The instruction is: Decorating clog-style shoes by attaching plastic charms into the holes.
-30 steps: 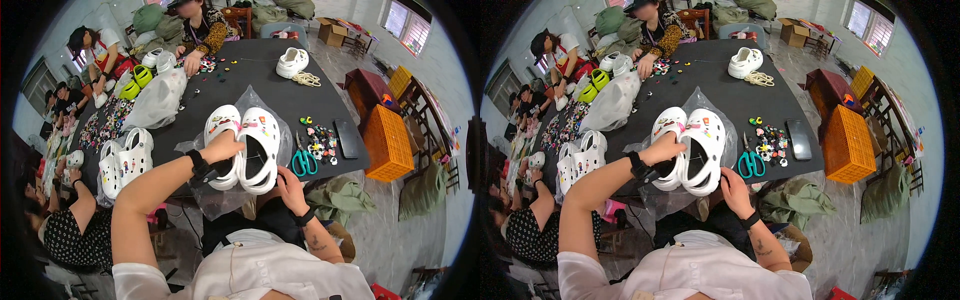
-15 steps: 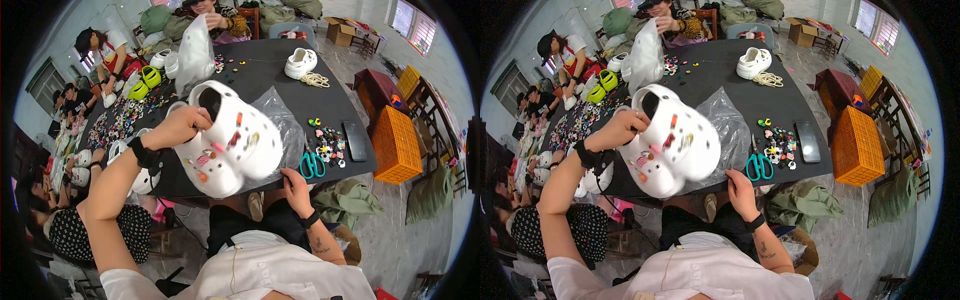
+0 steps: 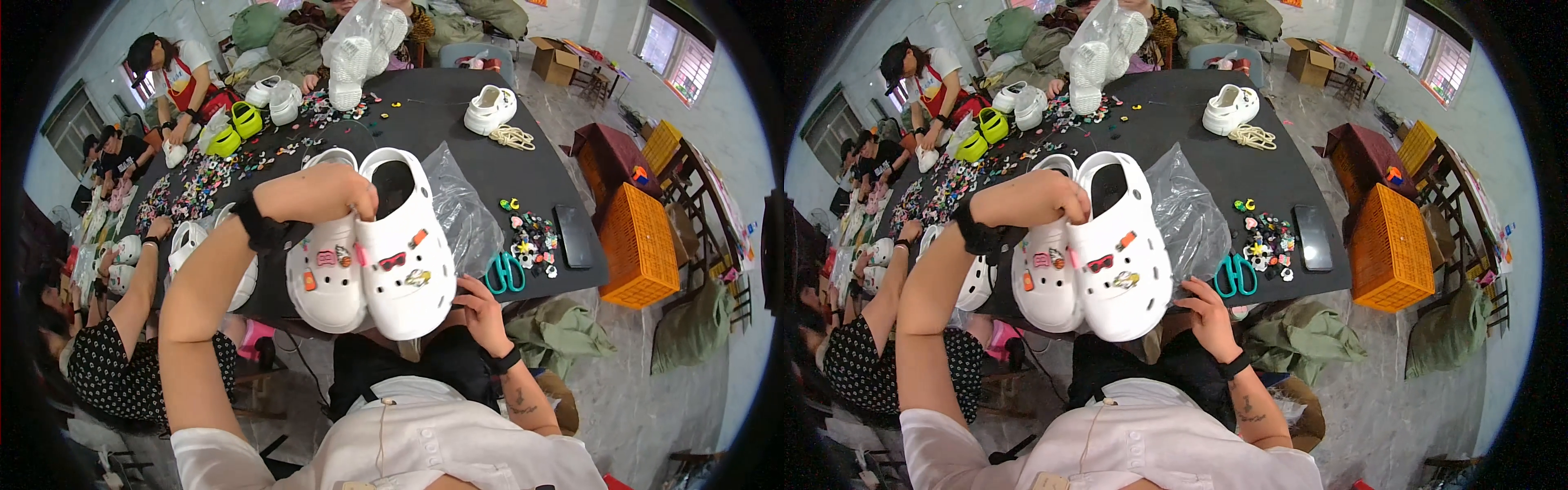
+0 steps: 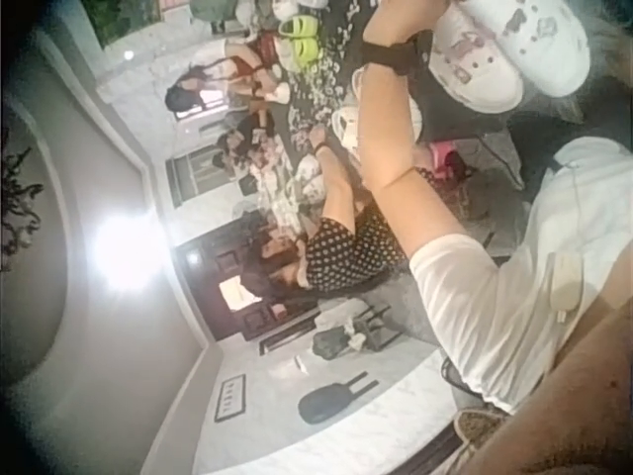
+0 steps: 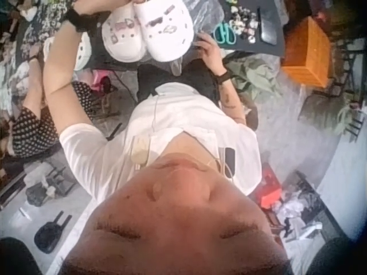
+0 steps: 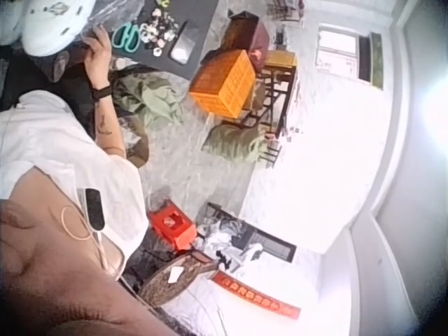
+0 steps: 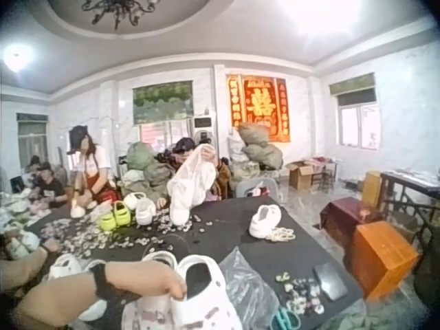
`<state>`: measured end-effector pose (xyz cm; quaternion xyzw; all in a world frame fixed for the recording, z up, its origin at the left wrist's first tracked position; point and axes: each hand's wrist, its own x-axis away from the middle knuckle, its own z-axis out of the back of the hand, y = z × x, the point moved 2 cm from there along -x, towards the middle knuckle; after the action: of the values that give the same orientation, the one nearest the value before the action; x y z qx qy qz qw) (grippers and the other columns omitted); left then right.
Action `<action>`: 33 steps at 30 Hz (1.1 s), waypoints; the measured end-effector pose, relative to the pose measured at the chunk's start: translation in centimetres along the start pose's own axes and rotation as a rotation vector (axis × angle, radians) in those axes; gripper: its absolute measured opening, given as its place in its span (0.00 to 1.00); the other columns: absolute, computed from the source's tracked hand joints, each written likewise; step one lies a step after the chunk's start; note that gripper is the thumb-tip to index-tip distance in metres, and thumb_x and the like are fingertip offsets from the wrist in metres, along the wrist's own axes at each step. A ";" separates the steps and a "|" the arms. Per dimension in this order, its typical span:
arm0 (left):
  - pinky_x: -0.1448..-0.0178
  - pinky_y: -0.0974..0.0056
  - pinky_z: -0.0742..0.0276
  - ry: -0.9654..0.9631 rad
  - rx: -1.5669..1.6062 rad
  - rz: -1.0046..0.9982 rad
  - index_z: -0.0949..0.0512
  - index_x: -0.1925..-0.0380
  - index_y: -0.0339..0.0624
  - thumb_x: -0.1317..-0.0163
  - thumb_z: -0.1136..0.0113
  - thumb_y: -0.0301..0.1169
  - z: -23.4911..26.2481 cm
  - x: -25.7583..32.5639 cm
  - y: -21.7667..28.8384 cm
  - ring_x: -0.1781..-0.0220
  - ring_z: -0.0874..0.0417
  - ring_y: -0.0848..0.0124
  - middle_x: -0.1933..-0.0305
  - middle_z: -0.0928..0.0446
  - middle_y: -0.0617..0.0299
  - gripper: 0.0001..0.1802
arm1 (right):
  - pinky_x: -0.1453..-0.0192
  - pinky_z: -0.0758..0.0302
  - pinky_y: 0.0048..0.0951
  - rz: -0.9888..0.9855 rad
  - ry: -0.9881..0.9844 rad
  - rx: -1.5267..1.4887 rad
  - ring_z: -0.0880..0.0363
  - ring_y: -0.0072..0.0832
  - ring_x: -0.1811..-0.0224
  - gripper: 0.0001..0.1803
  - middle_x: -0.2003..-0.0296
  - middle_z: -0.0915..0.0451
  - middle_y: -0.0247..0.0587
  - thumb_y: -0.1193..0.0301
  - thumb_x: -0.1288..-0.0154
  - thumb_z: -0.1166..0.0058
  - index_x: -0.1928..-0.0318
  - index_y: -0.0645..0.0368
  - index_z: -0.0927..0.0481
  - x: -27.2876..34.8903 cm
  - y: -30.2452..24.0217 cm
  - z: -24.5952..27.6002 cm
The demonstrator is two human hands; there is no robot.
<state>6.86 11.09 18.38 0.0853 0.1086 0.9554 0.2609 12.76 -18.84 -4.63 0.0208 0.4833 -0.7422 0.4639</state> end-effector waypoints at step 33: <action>0.26 0.46 0.47 1.253 0.280 0.712 0.39 0.36 0.40 0.52 0.28 0.35 -24.4 2.8 7.2 0.26 0.44 0.47 0.30 0.40 0.47 0.44 | 0.27 0.48 0.57 0.097 0.153 0.124 0.50 0.60 0.26 0.52 0.30 0.45 0.60 0.60 0.63 0.22 0.35 0.59 0.33 -2.7 -4.2 -4.1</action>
<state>-4.39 2.49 -2.97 -0.4143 0.3240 0.8291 -0.1896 9.68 -13.59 -2.57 0.1294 0.4690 -0.7436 0.4587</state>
